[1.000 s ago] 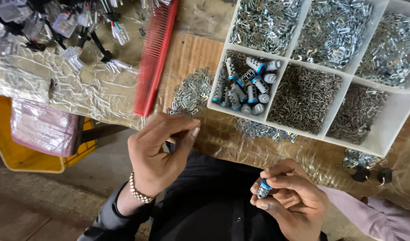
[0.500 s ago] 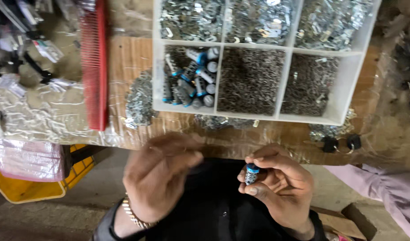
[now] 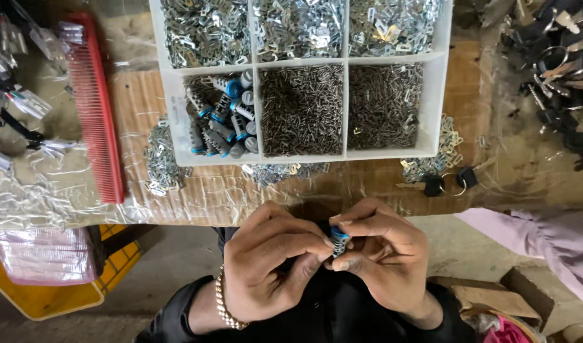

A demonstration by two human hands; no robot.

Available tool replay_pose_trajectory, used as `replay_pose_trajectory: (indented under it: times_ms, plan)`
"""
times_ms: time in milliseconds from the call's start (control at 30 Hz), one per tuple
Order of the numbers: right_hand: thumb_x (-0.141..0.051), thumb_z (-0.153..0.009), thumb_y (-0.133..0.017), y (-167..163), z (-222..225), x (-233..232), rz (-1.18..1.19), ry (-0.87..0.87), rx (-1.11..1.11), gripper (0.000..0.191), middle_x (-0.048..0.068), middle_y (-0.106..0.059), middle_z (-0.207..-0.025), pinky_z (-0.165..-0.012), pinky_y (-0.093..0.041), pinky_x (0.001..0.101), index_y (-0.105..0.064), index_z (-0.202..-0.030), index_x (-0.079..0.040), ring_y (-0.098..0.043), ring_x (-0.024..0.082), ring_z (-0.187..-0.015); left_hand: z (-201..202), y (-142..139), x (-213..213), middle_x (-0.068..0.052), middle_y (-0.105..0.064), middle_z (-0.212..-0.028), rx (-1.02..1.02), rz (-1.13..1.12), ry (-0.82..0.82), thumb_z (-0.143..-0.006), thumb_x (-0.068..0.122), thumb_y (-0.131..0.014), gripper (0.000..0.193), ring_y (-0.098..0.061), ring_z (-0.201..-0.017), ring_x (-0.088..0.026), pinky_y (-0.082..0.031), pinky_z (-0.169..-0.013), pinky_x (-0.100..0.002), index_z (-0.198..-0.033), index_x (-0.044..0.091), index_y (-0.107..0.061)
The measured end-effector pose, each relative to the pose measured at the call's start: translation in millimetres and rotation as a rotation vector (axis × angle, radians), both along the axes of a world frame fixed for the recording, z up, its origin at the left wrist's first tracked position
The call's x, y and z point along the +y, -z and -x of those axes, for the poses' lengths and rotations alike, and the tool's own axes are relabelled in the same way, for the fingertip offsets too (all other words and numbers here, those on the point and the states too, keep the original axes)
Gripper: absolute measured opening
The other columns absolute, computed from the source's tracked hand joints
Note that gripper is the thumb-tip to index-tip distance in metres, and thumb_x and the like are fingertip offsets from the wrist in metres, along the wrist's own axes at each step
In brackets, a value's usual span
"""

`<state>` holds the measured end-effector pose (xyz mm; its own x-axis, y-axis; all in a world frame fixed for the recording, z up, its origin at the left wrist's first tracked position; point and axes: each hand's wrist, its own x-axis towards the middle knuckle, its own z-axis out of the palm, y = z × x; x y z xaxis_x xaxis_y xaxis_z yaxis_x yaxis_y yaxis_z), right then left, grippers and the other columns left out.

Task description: The person assembles small electrical connectors at a workbench. They pick metal contact pins from a compartment tray, insert them into blue-capped connector bodies held in one hand, and place finished connectors onto a growing pile on the table, repeating the cycle throughout the clip.

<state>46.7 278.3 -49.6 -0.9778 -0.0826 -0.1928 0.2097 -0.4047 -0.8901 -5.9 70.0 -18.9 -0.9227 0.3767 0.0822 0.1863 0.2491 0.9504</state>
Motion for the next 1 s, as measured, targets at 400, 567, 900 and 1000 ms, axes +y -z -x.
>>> replay_pose_trajectory:
  times_ms: [400,567,900,1000]
  plan:
    - [0.014,-0.090,-0.076,7,-3,-27,0.131,-0.115,-0.047,0.036,0.023,-0.060,-0.127,-0.085,-0.070,0.0358,-0.066,-0.124,0.006,-0.073,0.025,-0.101,9,-11,-38,-0.005,-0.072,-0.101,0.245,0.067,0.116,-0.081,0.003,-0.086,0.028,-0.066,-0.088,-0.022,-0.055,-0.078,-0.034,-0.105,0.009,-0.074]
    - [0.015,-0.090,-0.073,4,-4,-18,0.230,-0.039,-0.117,0.038,0.025,-0.058,-0.130,-0.084,-0.070,0.0373,-0.063,-0.125,0.006,-0.073,0.027,-0.102,4,-6,-32,-0.006,-0.069,-0.092,0.418,0.380,-0.158,-0.080,0.008,-0.088,0.022,-0.065,-0.084,-0.025,-0.054,-0.073,-0.035,-0.096,0.007,-0.073]
    - [0.007,-0.092,-0.078,3,-4,-1,0.009,-0.020,-0.017,0.034,0.023,-0.062,-0.126,-0.082,-0.068,0.0312,-0.066,-0.124,0.006,-0.072,0.022,-0.100,12,-14,-1,-0.004,-0.074,-0.103,0.254,0.123,0.065,-0.083,0.004,-0.085,0.021,-0.066,-0.089,-0.021,-0.056,-0.080,-0.032,-0.100,0.008,-0.074]
    - [0.003,-0.089,-0.079,3,-1,0,-0.025,-0.061,-0.008,0.033,0.022,-0.066,-0.120,-0.077,-0.068,0.0271,-0.069,-0.121,0.006,-0.075,0.020,-0.093,8,-5,-13,-0.006,-0.069,-0.103,0.383,0.143,0.210,-0.084,0.004,-0.087,0.024,-0.065,-0.089,-0.021,-0.055,-0.078,-0.034,-0.105,0.007,-0.076]
